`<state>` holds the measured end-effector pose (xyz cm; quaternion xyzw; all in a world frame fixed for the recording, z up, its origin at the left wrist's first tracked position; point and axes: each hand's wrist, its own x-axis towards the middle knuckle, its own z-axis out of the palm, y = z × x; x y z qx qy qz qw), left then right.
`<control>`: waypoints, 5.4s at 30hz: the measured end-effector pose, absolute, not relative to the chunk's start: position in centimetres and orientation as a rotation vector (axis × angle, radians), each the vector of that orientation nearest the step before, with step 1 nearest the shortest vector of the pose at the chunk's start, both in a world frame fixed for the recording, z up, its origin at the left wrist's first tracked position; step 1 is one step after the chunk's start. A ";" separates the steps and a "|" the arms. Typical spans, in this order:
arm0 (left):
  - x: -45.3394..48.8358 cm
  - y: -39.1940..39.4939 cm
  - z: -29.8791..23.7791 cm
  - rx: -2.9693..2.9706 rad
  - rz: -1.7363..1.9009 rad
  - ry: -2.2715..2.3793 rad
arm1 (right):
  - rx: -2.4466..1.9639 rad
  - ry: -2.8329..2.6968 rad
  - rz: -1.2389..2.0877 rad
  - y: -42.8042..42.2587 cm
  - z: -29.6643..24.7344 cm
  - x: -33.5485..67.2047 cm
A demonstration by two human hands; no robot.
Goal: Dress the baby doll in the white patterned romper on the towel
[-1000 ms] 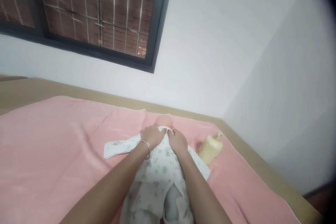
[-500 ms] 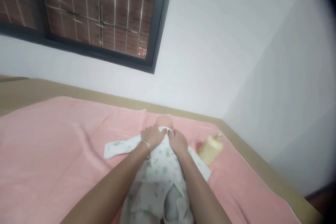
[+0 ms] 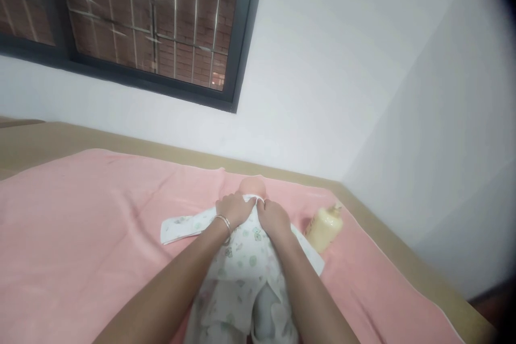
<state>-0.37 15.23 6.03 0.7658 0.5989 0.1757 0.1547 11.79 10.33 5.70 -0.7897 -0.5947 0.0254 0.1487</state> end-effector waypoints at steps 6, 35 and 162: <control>-0.4 15.6 5.7 2.213 0.523 1.712 | -2.230 -1.832 -0.123 8.6 7.2 10.1; 0.4 11.1 7.5 2.632 0.334 1.818 | -2.127 -1.866 0.251 9.3 7.0 12.9; -0.3 14.9 5.2 2.314 0.583 1.714 | -2.135 -1.580 0.056 10.8 3.7 12.9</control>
